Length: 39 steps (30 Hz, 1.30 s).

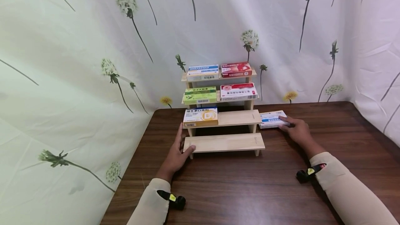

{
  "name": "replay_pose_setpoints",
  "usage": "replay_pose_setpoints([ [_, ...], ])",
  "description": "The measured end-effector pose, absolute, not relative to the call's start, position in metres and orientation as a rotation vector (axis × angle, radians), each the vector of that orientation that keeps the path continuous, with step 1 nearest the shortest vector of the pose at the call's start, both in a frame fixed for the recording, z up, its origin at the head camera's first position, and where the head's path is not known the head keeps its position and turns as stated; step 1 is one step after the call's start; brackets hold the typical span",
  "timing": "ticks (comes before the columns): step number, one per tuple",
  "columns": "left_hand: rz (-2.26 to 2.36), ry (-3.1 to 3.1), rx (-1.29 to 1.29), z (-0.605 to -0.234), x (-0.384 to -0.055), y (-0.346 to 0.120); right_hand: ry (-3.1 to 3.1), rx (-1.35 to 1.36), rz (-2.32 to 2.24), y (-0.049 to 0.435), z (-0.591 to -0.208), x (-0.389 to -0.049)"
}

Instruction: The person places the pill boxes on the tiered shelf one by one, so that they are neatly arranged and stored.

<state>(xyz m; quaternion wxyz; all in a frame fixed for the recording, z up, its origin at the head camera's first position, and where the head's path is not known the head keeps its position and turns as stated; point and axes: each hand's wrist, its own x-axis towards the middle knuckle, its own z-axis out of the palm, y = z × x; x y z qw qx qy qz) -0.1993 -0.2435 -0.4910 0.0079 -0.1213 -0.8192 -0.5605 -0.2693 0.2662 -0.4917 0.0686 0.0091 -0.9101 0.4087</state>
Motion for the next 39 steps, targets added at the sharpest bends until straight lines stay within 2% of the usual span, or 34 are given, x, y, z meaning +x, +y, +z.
replay_pose_setpoints([
  [19,-1.753,-2.556,-0.398,-0.492,-0.200,-0.243,-2.527,-0.064,1.321,0.266,-0.492,-0.266],
  [39,-1.746,-2.564,-0.370,-0.492,-0.200,-0.243,-2.441,-0.218,1.498,0.257,-0.467,-0.256],
])
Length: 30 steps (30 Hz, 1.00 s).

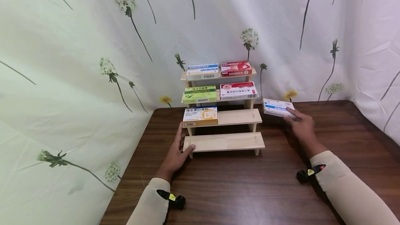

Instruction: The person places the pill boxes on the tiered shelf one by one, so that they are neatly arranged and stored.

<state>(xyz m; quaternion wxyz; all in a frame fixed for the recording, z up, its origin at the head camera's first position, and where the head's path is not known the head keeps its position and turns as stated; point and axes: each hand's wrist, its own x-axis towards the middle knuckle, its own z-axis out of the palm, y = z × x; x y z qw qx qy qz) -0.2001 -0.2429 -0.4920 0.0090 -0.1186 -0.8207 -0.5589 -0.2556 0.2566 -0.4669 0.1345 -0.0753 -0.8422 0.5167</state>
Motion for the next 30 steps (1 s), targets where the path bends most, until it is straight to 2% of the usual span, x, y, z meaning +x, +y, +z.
replay_pose_setpoints([
  [13,-1.760,-2.555,-0.355,-0.496,-0.199,-0.244,-2.360,-0.223,1.374,0.249,-0.453,-0.253],
  [30,-1.772,-2.555,-0.379,-0.492,-0.200,-0.243,-2.335,-0.152,1.246,0.256,-0.431,-0.231],
])
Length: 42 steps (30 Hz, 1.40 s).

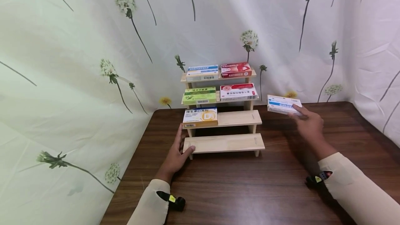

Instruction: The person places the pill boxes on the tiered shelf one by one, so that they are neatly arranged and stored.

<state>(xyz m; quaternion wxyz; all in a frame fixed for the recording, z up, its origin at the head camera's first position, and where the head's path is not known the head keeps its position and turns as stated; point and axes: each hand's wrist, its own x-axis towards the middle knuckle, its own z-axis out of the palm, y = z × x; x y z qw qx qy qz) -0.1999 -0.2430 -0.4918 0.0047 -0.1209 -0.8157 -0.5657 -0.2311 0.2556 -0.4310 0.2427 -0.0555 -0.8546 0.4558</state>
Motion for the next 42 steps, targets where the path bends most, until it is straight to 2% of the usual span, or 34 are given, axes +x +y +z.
replay_pose_setpoints([
  [16,-1.760,-2.558,-0.387,-0.490,-0.200,-0.243,-2.372,-0.181,1.216,0.249,-0.411,-0.203],
  [42,-1.755,-2.560,-0.380,-0.489,-0.198,-0.243,-2.398,-0.085,1.240,0.227,-0.404,-0.172],
])
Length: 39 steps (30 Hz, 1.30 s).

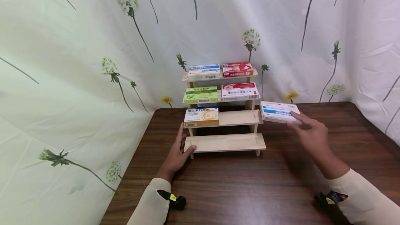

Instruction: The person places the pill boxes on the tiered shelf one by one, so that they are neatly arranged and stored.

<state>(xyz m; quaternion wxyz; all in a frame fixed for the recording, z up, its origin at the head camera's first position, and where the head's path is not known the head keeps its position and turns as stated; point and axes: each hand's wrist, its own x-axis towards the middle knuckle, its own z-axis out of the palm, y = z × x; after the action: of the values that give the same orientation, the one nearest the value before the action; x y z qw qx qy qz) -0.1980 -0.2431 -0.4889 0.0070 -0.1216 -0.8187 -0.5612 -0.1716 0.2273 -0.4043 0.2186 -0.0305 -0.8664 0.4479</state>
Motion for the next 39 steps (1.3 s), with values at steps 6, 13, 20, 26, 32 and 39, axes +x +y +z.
replay_pose_setpoints([
  [6,-1.771,-2.552,-0.380,-0.490,-0.199,-0.243,-2.396,-0.070,1.274,0.220,-0.402,-0.168],
  [13,-1.777,-2.553,-0.382,-0.490,-0.199,-0.243,-2.369,-0.027,1.306,0.212,-0.401,-0.167],
  [20,-1.776,-2.558,-0.373,-0.490,-0.198,-0.242,-2.356,0.017,1.323,0.203,-0.400,-0.167],
  [26,-1.780,-2.554,-0.371,-0.489,-0.198,-0.242,-2.374,0.046,1.335,0.195,-0.401,-0.169],
  [32,-1.786,-2.555,-0.364,-0.488,-0.198,-0.242,-2.369,0.083,1.351,0.186,-0.401,-0.173],
  [39,-1.778,-2.560,-0.358,-0.489,-0.198,-0.243,-2.347,0.138,1.342,0.175,-0.402,-0.176],
])
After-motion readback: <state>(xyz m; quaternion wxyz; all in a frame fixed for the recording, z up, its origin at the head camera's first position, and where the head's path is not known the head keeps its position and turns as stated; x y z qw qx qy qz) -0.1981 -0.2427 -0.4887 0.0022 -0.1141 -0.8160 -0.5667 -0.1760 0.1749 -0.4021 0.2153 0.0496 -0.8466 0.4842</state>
